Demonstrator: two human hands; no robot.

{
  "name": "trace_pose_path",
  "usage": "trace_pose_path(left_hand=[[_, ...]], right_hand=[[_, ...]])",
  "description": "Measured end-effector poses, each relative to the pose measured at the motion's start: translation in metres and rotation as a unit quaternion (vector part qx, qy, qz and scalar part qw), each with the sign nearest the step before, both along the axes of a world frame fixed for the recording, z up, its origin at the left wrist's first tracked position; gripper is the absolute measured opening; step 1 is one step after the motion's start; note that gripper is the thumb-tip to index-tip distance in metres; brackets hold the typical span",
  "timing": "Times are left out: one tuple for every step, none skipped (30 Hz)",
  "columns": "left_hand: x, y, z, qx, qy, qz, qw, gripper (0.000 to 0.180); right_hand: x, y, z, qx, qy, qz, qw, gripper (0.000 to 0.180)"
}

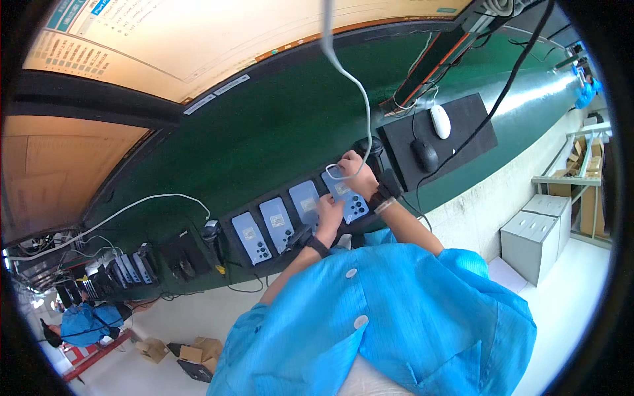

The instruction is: Scanning smartphone barcodes and connecting them to charging cables on a production line.

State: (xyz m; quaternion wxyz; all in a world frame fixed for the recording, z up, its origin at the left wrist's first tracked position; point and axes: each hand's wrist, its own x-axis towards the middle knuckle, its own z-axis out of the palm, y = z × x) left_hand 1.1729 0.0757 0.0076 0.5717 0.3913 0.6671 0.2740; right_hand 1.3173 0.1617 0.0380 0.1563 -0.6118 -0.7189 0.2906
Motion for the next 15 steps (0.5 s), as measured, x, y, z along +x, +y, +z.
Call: trace_pose_path(left_hand=[[0.004, 0.003, 0.0, -0.051, -0.053, 0.033, 0.997, 0.042], [0.008, 0.007, -0.001, -0.101, -0.106, 0.068, 0.987, 0.04], [0.012, 0.01, -0.001, -0.107, -0.118, 0.084, 0.984, 0.039], [0.014, 0.014, -0.001, -0.114, -0.13, 0.101, 0.98, 0.038], [0.015, 0.018, -0.001, -0.147, -0.137, 0.113, 0.973, 0.037], [0.015, 0.02, 0.0, -0.09, -0.103, 0.062, 0.989, 0.033], [0.013, 0.023, 0.001, -0.056, -0.081, 0.019, 0.995, 0.033], [0.011, 0.025, 0.003, -0.035, -0.056, -0.035, 0.997, 0.032], [0.008, 0.026, 0.004, -0.012, -0.022, -0.09, 0.996, 0.032], [0.006, 0.027, 0.006, -0.019, -0.09, -0.063, 0.994, 0.032], [0.004, 0.027, 0.009, -0.005, -0.125, -0.066, 0.99, 0.032], [0.003, 0.026, 0.012, 0.012, -0.16, -0.067, 0.985, 0.033], [0.002, 0.026, 0.015, 0.008, -0.188, -0.07, 0.98, 0.033], [0.002, 0.025, 0.019, 0.007, -0.197, -0.1, 0.975, 0.032], [0.003, 0.025, 0.024, 0.056, -0.2, -0.122, 0.97, 0.031]], right_hand=[[0.001, 0.002, -0.002, -0.007, 0.007, -0.015, 1.0, 0.034], [0.002, 0.004, -0.002, -0.03, 0.003, -0.013, 0.999, 0.026], [0.004, 0.004, -0.002, -0.021, 0.022, -0.045, 0.999, 0.02], [0.01, 0.002, 0.0, -0.036, 0.047, -0.072, 0.996, 0.02], [0.016, -0.002, 0.003, -0.037, 0.081, -0.093, 0.992, 0.021], [0.022, -0.005, 0.008, -0.045, 0.099, -0.126, 0.986, 0.02], [0.028, -0.007, 0.013, -0.094, 0.169, -0.152, 0.969, 0.02], [0.037, -0.011, 0.02, -0.117, 0.239, -0.146, 0.953, 0.02], [0.044, -0.014, 0.027, -0.185, 0.308, -0.174, 0.917, 0.021], [0.049, -0.017, 0.034, -0.163, 0.34, -0.144, 0.915, 0.021], [0.054, -0.019, 0.041, -0.17, 0.365, -0.136, 0.905, 0.022], [0.06, -0.02, 0.049, -0.195, 0.392, -0.141, 0.888, 0.022], [0.063, -0.02, 0.057, -0.154, 0.382, -0.116, 0.904, 0.021], [0.064, -0.02, 0.063, -0.134, 0.377, -0.106, 0.911, 0.021], [0.063, -0.02, 0.069, -0.1, 0.385, -0.082, 0.914, 0.02]])
